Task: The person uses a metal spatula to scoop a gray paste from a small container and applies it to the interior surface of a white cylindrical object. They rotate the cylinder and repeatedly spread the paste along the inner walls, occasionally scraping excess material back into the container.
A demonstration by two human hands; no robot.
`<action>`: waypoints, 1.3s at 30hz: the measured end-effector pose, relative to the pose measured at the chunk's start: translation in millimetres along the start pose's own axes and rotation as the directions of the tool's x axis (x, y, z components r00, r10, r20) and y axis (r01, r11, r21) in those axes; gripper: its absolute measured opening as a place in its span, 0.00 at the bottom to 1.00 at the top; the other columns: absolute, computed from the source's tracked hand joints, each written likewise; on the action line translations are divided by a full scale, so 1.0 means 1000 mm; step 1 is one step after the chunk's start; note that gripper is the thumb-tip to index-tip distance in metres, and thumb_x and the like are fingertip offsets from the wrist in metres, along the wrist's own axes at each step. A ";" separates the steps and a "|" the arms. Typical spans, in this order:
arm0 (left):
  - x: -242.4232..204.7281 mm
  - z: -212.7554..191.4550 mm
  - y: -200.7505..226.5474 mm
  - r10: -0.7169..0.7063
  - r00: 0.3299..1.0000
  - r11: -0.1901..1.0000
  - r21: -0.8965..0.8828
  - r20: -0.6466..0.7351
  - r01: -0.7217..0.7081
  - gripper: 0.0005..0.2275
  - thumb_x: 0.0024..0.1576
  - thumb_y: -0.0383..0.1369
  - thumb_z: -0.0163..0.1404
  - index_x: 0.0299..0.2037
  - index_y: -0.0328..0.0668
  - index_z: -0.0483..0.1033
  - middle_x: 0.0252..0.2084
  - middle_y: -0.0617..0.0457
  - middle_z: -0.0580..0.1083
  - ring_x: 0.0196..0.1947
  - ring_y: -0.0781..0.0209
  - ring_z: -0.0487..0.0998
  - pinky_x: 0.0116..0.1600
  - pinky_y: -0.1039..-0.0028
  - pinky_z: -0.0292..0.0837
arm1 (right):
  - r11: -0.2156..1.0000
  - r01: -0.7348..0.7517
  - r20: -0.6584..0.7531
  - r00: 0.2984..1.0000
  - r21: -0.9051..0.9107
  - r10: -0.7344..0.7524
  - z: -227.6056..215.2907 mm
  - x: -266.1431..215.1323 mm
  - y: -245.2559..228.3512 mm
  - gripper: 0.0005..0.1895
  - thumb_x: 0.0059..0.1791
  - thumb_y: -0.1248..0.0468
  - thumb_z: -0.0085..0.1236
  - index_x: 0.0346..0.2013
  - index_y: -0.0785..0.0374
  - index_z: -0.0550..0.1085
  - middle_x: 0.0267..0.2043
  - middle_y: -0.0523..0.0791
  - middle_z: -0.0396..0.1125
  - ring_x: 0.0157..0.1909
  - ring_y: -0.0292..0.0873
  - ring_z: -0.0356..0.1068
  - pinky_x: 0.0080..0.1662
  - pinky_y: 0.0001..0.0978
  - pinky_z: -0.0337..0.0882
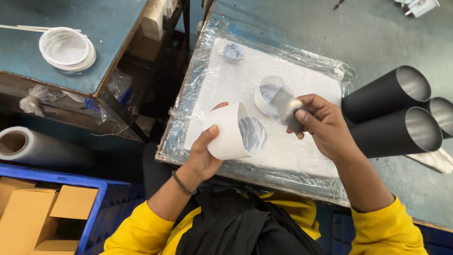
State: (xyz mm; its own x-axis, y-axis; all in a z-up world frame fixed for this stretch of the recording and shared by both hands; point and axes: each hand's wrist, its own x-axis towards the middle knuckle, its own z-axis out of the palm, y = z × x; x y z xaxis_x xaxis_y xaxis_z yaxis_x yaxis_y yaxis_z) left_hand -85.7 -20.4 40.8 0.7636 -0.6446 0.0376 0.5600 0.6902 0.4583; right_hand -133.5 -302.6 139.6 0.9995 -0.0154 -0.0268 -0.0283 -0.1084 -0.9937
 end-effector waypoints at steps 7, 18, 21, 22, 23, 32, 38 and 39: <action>0.004 0.004 -0.006 -0.057 0.996 0.985 0.160 -0.070 0.067 0.35 0.54 0.49 0.53 0.70 0.47 0.56 0.62 0.44 0.68 0.64 0.50 0.70 0.62 0.58 0.73 | 0.862 0.193 0.006 0.976 -0.468 -0.216 0.017 -0.016 -0.026 0.15 0.54 0.72 0.52 0.56 0.71 0.72 0.41 0.48 0.74 0.40 0.35 0.75 0.37 0.25 0.76; 0.011 0.005 -0.005 -0.075 0.990 0.966 0.237 -0.117 0.101 0.32 0.56 0.48 0.51 0.68 0.43 0.60 0.62 0.43 0.69 0.63 0.51 0.71 0.63 0.61 0.71 | 0.824 -0.004 -0.032 0.999 -0.566 -0.018 0.022 -0.009 -0.025 0.15 0.52 0.69 0.56 0.53 0.61 0.79 0.35 0.43 0.73 0.34 0.31 0.74 0.32 0.24 0.74; 0.013 0.003 -0.005 -0.083 0.988 0.962 0.247 -0.132 0.114 0.31 0.56 0.47 0.50 0.68 0.42 0.60 0.61 0.43 0.70 0.63 0.52 0.71 0.63 0.61 0.71 | 0.790 -0.032 -0.035 0.999 -0.612 0.014 0.025 -0.013 -0.029 0.15 0.48 0.67 0.62 0.50 0.61 0.80 0.37 0.42 0.77 0.28 0.34 0.72 0.31 0.26 0.74; 0.015 0.002 -0.005 -0.083 0.987 0.959 0.258 -0.140 0.117 0.31 0.56 0.47 0.50 0.68 0.42 0.60 0.61 0.44 0.70 0.63 0.52 0.71 0.63 0.61 0.71 | 0.778 0.026 -0.014 0.999 -0.628 -0.045 0.027 -0.015 -0.031 0.14 0.48 0.67 0.62 0.49 0.62 0.79 0.38 0.43 0.76 0.30 0.34 0.74 0.33 0.26 0.75; 0.016 0.001 -0.005 -0.083 0.986 0.956 0.269 -0.148 0.120 0.31 0.56 0.47 0.49 0.68 0.43 0.59 0.61 0.44 0.70 0.63 0.52 0.71 0.63 0.61 0.71 | 0.762 0.084 0.007 0.995 -0.642 -0.104 0.028 -0.017 -0.033 0.13 0.48 0.67 0.62 0.48 0.63 0.79 0.39 0.44 0.76 0.32 0.34 0.76 0.34 0.25 0.77; 0.020 0.003 -0.012 -0.081 0.985 0.972 0.205 -0.155 0.113 0.29 0.60 0.49 0.45 0.68 0.41 0.61 0.53 0.43 0.75 0.45 0.52 0.81 0.33 0.63 0.80 | 0.293 0.359 0.218 0.881 -0.886 -0.420 0.054 -0.031 -0.030 0.14 0.48 0.68 0.62 0.48 0.63 0.77 0.32 0.48 0.67 0.26 0.49 0.69 0.29 0.40 0.68; 0.020 0.003 -0.012 -0.074 0.989 0.979 0.178 -0.131 0.097 0.27 0.62 0.49 0.45 0.63 0.34 0.66 0.49 0.42 0.76 0.43 0.52 0.81 0.34 0.62 0.80 | 0.257 0.390 0.247 0.857 -0.884 -0.451 0.057 -0.029 -0.024 0.16 0.47 0.70 0.61 0.50 0.66 0.77 0.31 0.47 0.64 0.25 0.48 0.68 0.27 0.39 0.67; 0.020 0.002 -0.011 -0.075 0.988 0.979 0.179 -0.132 0.098 0.27 0.62 0.50 0.45 0.63 0.35 0.67 0.49 0.42 0.76 0.43 0.52 0.81 0.34 0.62 0.80 | 0.252 0.388 0.247 0.858 -0.886 -0.450 0.057 -0.029 -0.023 0.16 0.47 0.71 0.62 0.51 0.66 0.77 0.31 0.47 0.64 0.24 0.47 0.68 0.27 0.39 0.67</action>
State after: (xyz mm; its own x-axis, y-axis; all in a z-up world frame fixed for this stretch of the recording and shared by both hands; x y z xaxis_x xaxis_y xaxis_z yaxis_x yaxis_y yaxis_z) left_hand -77.3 -41.8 38.5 0.7553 -0.6454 -0.1138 0.5655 0.5540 0.6110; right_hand -160.8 -242.7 157.0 0.8733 0.2814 0.3978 0.3696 -0.9145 -0.1647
